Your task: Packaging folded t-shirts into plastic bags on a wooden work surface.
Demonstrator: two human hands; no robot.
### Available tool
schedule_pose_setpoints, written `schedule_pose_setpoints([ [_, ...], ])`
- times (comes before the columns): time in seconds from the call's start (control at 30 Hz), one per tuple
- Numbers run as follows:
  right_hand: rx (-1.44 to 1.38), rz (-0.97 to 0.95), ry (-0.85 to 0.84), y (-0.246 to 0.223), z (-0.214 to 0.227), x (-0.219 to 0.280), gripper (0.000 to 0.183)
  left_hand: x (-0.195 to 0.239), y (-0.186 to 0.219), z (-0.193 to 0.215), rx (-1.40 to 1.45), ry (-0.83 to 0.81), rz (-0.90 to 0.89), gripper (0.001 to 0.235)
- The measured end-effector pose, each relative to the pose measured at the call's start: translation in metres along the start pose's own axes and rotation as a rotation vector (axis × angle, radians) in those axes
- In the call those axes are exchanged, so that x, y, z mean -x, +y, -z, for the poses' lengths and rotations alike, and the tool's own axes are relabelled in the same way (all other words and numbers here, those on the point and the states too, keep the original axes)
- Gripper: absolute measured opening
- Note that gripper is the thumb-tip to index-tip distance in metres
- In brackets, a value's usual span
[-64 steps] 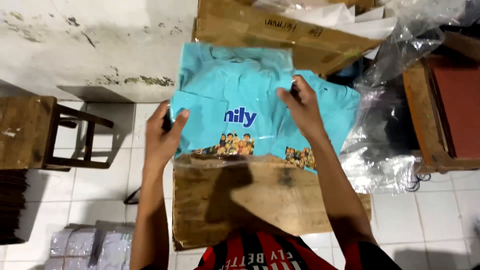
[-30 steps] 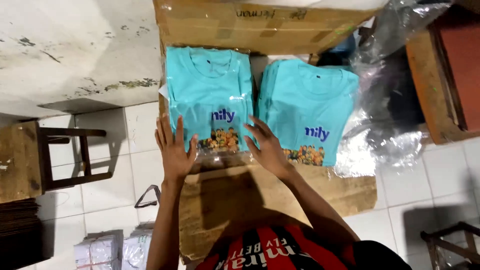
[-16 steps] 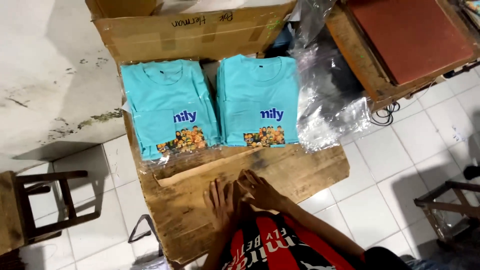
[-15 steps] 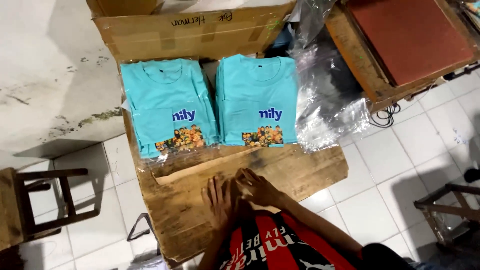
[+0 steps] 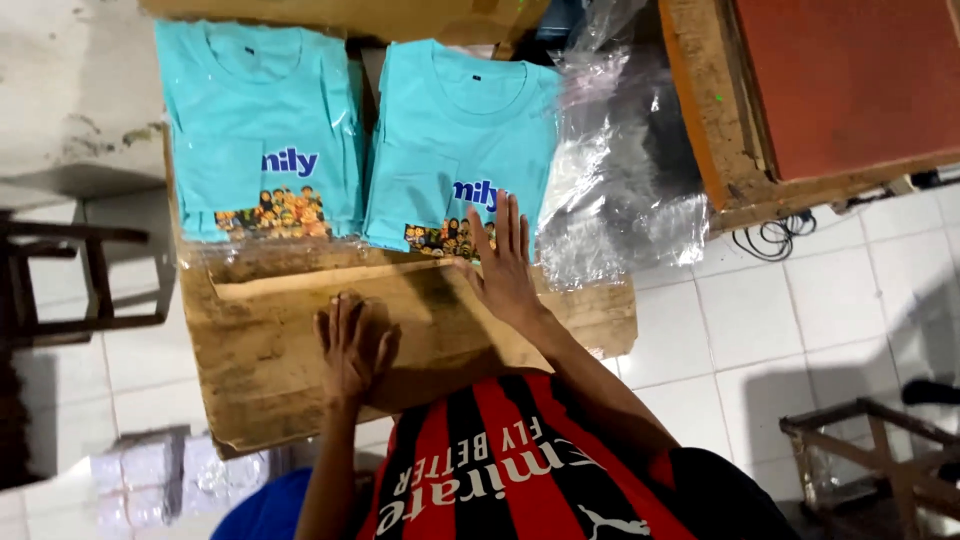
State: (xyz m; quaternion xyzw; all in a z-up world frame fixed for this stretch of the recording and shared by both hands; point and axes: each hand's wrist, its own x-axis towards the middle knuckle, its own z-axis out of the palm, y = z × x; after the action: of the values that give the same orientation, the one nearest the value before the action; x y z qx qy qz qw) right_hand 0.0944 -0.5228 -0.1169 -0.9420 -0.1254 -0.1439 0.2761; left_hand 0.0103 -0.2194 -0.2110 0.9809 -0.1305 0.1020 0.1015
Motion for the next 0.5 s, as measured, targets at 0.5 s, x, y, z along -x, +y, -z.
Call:
schedule_pose_setpoints([
  [0.5, 0.074, 0.137, -0.476, 0.081, -0.018, -0.043, 0.079, -0.004, 0.017, -0.017, -0.089, 0.004, 0.136, 0.078],
])
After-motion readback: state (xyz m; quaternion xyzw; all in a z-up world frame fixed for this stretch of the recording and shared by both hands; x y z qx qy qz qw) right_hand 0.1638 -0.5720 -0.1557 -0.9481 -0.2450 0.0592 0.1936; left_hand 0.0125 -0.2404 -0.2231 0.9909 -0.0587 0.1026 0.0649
